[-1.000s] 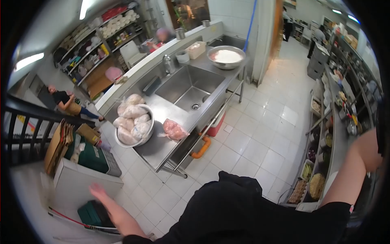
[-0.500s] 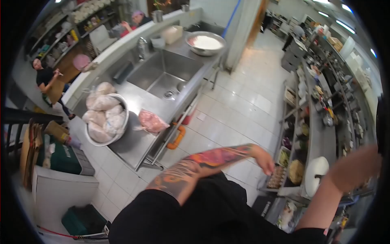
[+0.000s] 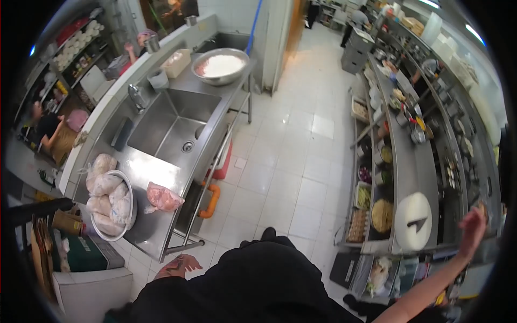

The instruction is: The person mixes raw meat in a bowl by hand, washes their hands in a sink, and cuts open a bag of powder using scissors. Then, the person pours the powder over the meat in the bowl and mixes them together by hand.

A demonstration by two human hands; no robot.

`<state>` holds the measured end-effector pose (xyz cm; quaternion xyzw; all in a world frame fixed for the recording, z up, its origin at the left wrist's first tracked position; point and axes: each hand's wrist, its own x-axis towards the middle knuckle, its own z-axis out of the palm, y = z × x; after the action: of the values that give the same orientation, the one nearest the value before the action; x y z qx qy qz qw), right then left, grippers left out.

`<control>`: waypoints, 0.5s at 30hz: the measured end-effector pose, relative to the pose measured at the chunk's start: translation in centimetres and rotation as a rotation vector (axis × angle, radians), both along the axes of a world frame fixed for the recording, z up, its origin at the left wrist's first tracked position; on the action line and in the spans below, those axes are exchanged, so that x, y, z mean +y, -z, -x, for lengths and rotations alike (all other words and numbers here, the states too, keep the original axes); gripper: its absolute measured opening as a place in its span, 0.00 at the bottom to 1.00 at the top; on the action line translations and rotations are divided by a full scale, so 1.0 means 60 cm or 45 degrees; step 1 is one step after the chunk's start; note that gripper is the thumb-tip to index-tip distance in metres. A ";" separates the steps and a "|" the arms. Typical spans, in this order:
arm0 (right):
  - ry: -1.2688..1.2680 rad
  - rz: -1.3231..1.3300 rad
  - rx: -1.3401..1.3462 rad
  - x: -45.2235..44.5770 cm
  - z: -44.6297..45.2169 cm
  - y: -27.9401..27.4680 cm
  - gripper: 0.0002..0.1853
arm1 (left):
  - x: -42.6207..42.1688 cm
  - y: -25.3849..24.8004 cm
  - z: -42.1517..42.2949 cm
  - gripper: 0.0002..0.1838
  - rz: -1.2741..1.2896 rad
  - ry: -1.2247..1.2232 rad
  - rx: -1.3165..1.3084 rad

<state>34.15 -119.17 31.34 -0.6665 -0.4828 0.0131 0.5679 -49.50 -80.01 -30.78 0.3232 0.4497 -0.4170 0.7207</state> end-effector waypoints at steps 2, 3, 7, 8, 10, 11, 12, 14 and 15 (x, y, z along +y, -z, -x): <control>-0.108 0.120 0.188 0.135 -0.052 0.117 0.31 | 0.023 -0.099 -0.093 0.22 -0.112 -0.258 0.071; -0.216 0.133 0.259 0.207 -0.069 0.175 0.30 | 0.048 -0.138 -0.129 0.21 -0.274 -0.345 0.026; -0.673 0.366 0.735 0.527 -0.090 0.391 0.28 | 0.218 -0.283 -0.188 0.26 -1.108 -0.744 -0.398; -0.669 0.412 0.866 0.615 -0.055 0.438 0.28 | 0.232 -0.409 -0.219 0.27 -1.245 -0.853 -0.338; -0.840 0.498 0.907 0.773 0.053 0.519 0.26 | 0.269 -0.515 -0.189 0.27 -1.457 -0.924 -0.504; -0.941 0.560 0.925 0.833 0.132 0.540 0.25 | 0.268 -0.576 -0.179 0.27 -1.562 -0.976 -0.548; -1.162 0.673 0.952 0.883 0.203 0.566 0.24 | 0.258 -0.638 -0.173 0.27 -1.600 -1.080 -0.522; -1.591 1.039 0.668 0.955 0.337 0.608 0.23 | 0.229 -0.717 -0.123 0.29 -1.697 -1.191 -0.483; -1.867 1.024 0.350 0.975 0.401 0.605 0.24 | 0.213 -0.739 -0.091 0.30 -1.731 -1.287 -0.425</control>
<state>10.09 -60.69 -4.94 -0.3285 -0.6780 0.6298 0.1891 -44.02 -67.25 13.54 0.5025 0.5797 0.3662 0.5267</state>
